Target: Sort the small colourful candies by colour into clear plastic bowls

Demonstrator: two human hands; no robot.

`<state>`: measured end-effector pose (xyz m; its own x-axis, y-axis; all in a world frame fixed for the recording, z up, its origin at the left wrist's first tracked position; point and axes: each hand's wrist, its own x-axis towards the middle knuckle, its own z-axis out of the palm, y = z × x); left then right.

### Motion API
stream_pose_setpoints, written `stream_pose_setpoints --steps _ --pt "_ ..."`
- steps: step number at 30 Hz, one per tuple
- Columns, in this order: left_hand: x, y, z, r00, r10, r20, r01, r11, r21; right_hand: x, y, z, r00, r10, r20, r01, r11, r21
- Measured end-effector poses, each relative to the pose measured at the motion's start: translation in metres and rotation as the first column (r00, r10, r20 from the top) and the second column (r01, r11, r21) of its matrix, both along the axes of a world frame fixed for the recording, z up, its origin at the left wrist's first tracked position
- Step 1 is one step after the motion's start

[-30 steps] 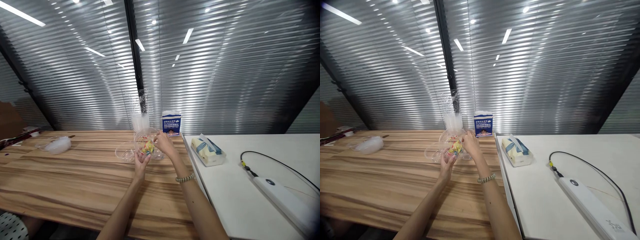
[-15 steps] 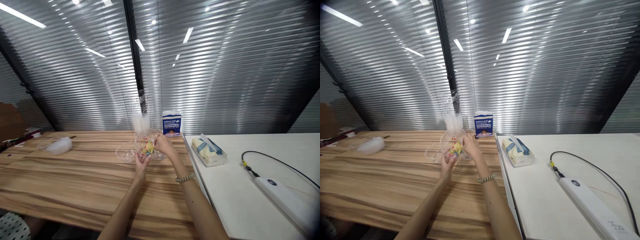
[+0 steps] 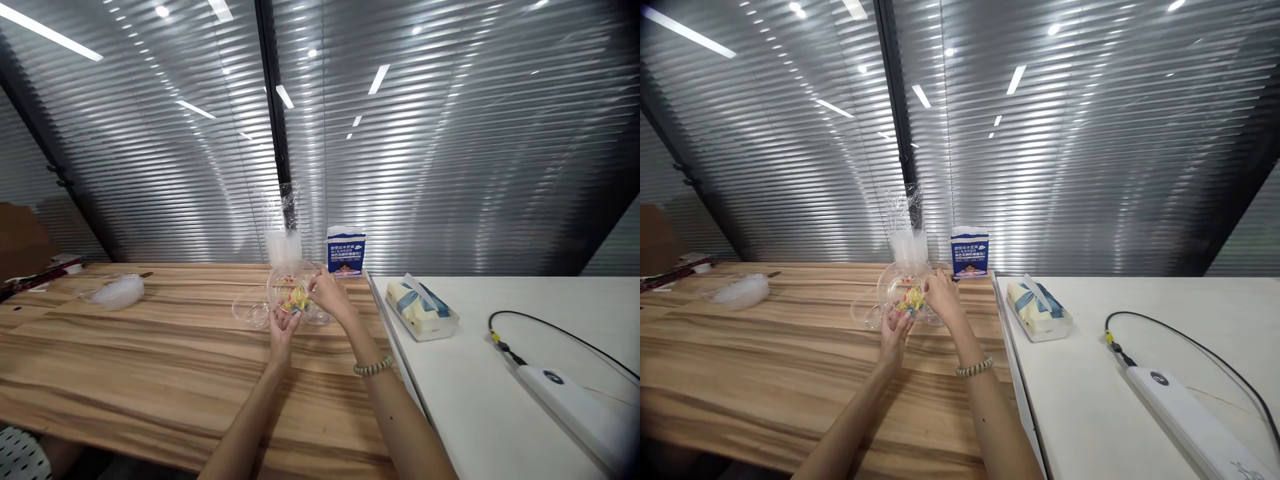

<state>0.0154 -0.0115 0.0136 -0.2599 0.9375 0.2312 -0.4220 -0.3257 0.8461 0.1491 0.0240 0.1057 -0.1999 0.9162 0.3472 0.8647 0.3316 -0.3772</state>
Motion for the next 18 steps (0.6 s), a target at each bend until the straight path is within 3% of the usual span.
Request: stream_pose_setpoints --steps 9,18 --pt "0.0006 0.0003 -0.0016 0.999 -0.010 -0.036 0.010 1.000 0.021 -0.0012 0.0018 -0.0020 1.000 -0.016 0.006 0.016 0.998 -0.056" --pt "0.0001 -0.0004 0.0019 1.000 0.014 -0.007 -0.014 1.000 -0.018 0.0035 0.0029 -0.0014 0.997 0.034 -0.069 -0.028 0.997 0.079"
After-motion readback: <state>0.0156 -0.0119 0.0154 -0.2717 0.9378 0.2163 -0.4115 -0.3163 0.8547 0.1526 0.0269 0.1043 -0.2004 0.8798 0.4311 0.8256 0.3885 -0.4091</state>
